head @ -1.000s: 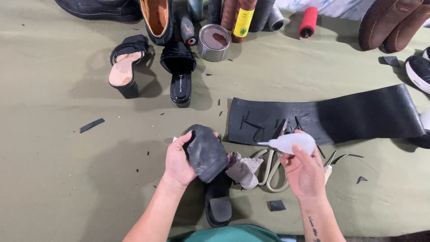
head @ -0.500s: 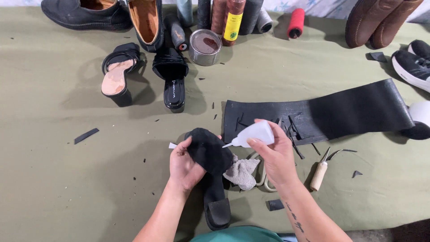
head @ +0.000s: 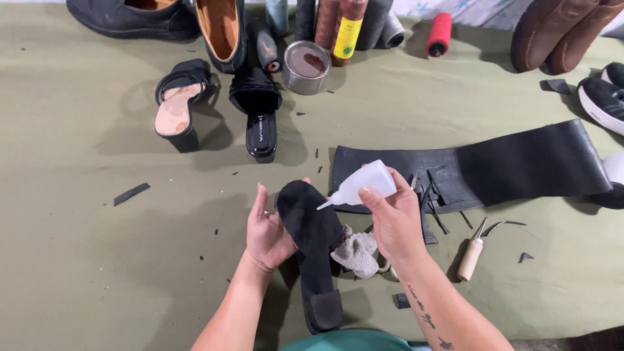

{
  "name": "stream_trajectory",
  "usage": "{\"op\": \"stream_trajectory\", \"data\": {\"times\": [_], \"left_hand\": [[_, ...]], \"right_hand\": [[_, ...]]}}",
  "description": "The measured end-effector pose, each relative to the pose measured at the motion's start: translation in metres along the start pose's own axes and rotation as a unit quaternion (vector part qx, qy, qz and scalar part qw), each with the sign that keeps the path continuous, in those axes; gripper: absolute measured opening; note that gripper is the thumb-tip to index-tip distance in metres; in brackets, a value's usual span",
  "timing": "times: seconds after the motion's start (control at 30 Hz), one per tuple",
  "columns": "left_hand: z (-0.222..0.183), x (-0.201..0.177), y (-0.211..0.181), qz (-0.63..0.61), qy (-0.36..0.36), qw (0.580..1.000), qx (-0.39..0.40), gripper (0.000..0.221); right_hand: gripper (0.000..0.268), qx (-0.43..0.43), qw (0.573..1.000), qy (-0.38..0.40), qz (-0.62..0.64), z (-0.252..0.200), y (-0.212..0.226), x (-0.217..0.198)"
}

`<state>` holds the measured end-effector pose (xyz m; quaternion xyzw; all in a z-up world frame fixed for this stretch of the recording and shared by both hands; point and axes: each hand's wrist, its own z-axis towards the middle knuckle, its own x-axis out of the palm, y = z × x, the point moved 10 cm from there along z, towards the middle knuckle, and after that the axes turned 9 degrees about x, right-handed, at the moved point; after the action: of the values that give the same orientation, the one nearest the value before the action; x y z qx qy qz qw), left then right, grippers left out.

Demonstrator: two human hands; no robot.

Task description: Applying adhesive to a replacement shoe sole at a repair bench.

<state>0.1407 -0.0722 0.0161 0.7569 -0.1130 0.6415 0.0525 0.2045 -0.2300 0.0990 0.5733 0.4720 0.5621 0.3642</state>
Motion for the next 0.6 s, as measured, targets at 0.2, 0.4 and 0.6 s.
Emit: {"op": "stream_trajectory", "data": {"times": [0.2, 0.4, 0.6], "left_hand": [[0.006, -0.015, 0.0, 0.006, -0.018, 1.0, 0.011, 0.08], [0.008, -0.042, 0.004, 0.038, -0.097, 0.994, 0.013, 0.074], [0.003, -0.039, 0.0, 0.069, -0.118, 0.991, 0.016, 0.076]], "right_hand": [[0.042, 0.003, 0.993, 0.073, -0.096, -0.001, -0.008, 0.04], [0.051, -0.077, 0.96, 0.1, -0.248, -0.001, 0.01, 0.066], [0.042, -0.092, 0.939, 0.133, -0.304, -0.003, 0.009, 0.081]]}}
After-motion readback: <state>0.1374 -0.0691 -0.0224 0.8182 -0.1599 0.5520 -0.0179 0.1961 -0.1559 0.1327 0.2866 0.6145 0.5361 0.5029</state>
